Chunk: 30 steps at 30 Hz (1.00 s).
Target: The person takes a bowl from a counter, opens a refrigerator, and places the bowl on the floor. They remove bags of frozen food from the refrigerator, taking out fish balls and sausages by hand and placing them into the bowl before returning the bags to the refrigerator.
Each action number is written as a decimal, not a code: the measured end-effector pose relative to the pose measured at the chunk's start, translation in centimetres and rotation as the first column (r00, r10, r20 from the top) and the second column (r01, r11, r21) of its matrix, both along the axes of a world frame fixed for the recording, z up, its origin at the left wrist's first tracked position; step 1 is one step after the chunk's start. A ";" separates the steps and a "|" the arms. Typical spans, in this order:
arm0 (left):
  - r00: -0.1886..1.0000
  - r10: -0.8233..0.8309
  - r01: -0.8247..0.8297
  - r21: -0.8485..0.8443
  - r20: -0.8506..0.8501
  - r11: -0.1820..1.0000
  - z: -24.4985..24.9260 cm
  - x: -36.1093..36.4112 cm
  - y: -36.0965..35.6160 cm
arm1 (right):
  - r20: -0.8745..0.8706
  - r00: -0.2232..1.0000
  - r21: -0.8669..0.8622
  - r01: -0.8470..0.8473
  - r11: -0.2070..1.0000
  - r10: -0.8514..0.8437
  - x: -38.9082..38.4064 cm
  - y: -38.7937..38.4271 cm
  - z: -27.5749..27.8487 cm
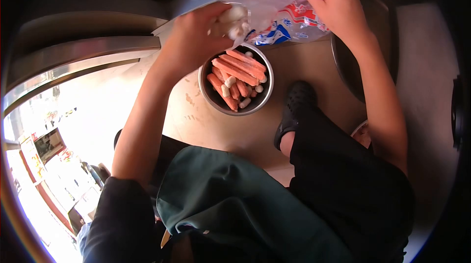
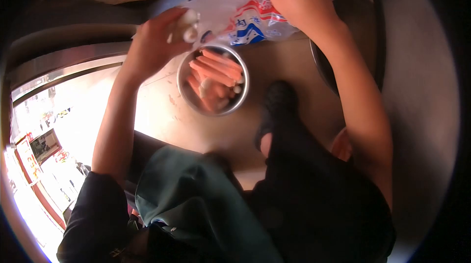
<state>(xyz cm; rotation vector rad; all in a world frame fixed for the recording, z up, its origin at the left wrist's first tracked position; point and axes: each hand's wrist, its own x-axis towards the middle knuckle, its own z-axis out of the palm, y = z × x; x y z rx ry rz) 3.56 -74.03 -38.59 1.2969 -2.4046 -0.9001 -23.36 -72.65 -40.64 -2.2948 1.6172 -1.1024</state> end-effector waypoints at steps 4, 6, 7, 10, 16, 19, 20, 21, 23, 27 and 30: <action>0.994 0.105 -0.106 0.104 0.019 0.989 2.1 4.7 2.6 | 0.068 0.998 0.112 -0.004 0.994 -0.003 -1.1 -0.4 -2.0; 0.976 0.205 -0.217 0.247 0.074 0.944 2.0 6.3 4.1 | 0.085 0.996 0.108 -0.010 0.994 0.001 -1.0 -0.5 -1.9; 0.981 0.172 -0.189 0.263 0.090 0.946 1.5 6.5 4.5 | 0.088 0.996 0.112 -0.006 0.994 -0.004 -0.9 -0.4 -1.9; 0.978 0.123 -0.173 0.326 0.168 0.930 -1.3 6.4 5.5 | 0.082 0.997 0.145 -0.002 0.989 -0.010 -0.8 -0.4 -2.0; 0.973 0.217 -0.088 0.733 -0.083 0.675 -9.4 6.7 6.9 | 0.081 0.996 0.154 0.013 0.988 -0.025 -0.7 -0.1 -2.4; 0.942 0.294 -0.025 0.843 -0.159 0.538 -9.6 6.2 7.2 | 0.084 0.996 0.111 0.024 0.993 -0.033 0.1 0.0 -1.1; 0.942 0.294 -0.024 0.844 -0.160 0.535 -9.9 6.3 7.3 | 0.095 0.995 0.043 0.029 0.999 -0.033 0.4 0.1 -0.7; 0.934 0.317 -0.031 0.849 -0.162 0.527 -10.4 6.5 7.4 | 0.094 0.995 0.044 0.029 0.999 -0.033 0.3 0.1 -0.7; 0.926 0.340 -0.039 0.853 -0.165 0.521 -10.9 6.9 7.5 | 0.052 0.999 0.040 0.014 0.999 -0.016 0.3 -0.1 -0.7; 0.930 0.343 -0.059 0.867 -0.133 0.496 -11.3 8.0 7.5 | 0.066 0.998 0.050 0.021 0.999 -0.024 0.6 -0.1 -0.6; 0.900 0.408 -0.071 0.872 -0.153 0.485 -12.5 8.7 7.7 | 0.058 0.998 0.041 0.028 0.999 -0.030 0.7 -0.2 -0.7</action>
